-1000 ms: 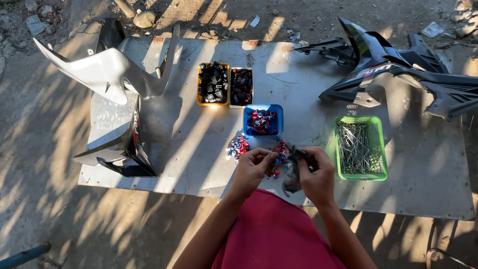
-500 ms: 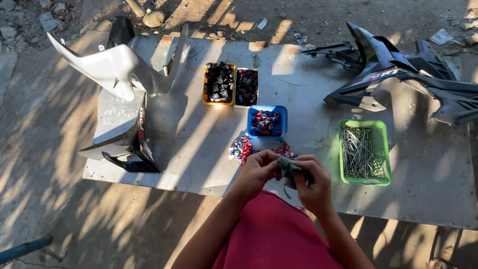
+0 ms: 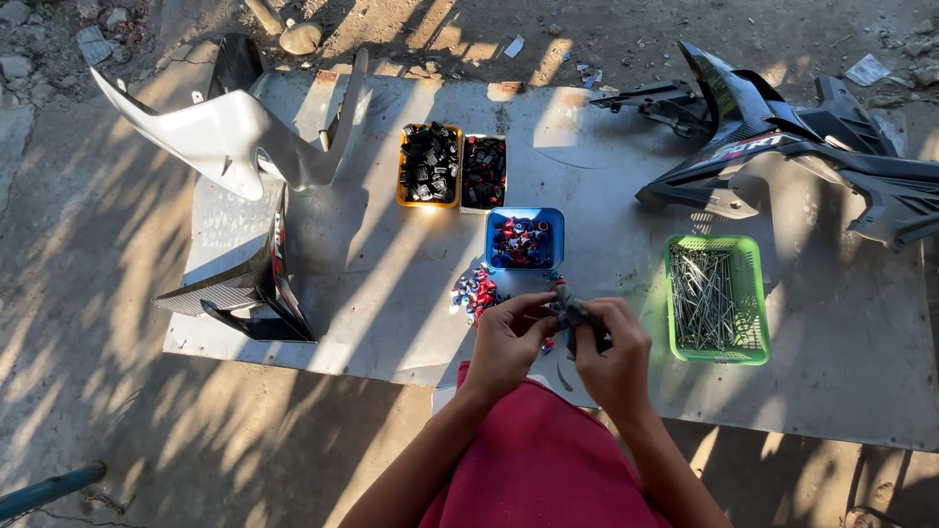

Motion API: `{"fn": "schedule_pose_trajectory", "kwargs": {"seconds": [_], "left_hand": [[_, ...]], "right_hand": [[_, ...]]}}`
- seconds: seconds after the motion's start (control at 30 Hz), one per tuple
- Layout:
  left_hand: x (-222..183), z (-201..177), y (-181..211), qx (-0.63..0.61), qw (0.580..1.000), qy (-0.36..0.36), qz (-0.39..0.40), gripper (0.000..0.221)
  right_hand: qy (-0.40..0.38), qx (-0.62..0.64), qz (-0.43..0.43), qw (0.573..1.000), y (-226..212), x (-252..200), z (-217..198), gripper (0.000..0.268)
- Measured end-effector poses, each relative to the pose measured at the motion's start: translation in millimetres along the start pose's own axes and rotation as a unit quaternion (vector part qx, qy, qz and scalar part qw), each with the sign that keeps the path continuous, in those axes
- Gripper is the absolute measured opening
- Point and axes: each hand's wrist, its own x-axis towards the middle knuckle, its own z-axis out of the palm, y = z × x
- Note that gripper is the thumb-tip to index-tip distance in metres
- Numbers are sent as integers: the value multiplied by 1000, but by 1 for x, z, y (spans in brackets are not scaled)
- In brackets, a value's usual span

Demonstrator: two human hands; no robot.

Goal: Wiping and cleaning small motorcycle valve caps with a cloth on a workbench.

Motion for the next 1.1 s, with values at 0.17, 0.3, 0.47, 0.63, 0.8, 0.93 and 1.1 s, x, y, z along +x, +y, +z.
{"fn": "schedule_pose_trajectory", "kwargs": {"seconds": [0.17, 0.3, 0.47, 0.63, 0.8, 0.93, 1.1], "left_hand": [[-3, 7, 6, 71, 995, 58, 27, 40], [2, 7, -5, 25, 998, 66, -7, 33], [9, 3, -29, -89, 991, 81, -65, 30], [11, 8, -63, -183, 969, 97, -132, 25], [19, -8, -75, -70, 973, 165, -144, 27], [56, -49, -181, 13, 964, 191, -185, 22], [131, -72, -337, 220, 937, 227, -151, 22]], "right_hand": [[-40, -55, -96, 993, -6, -12, 11, 20], [14, -50, -58, 997, 16, -12, 16, 16], [48, 39, 32, 998, 41, -18, 13, 14], [-16, -43, -102, 994, 34, -24, 32, 21], [22, 8, 200, 979, 95, -35, 53, 12], [7, 44, 333, 942, 189, -60, 65, 17], [-121, 180, 489, 845, 261, -83, 93, 57]]}}
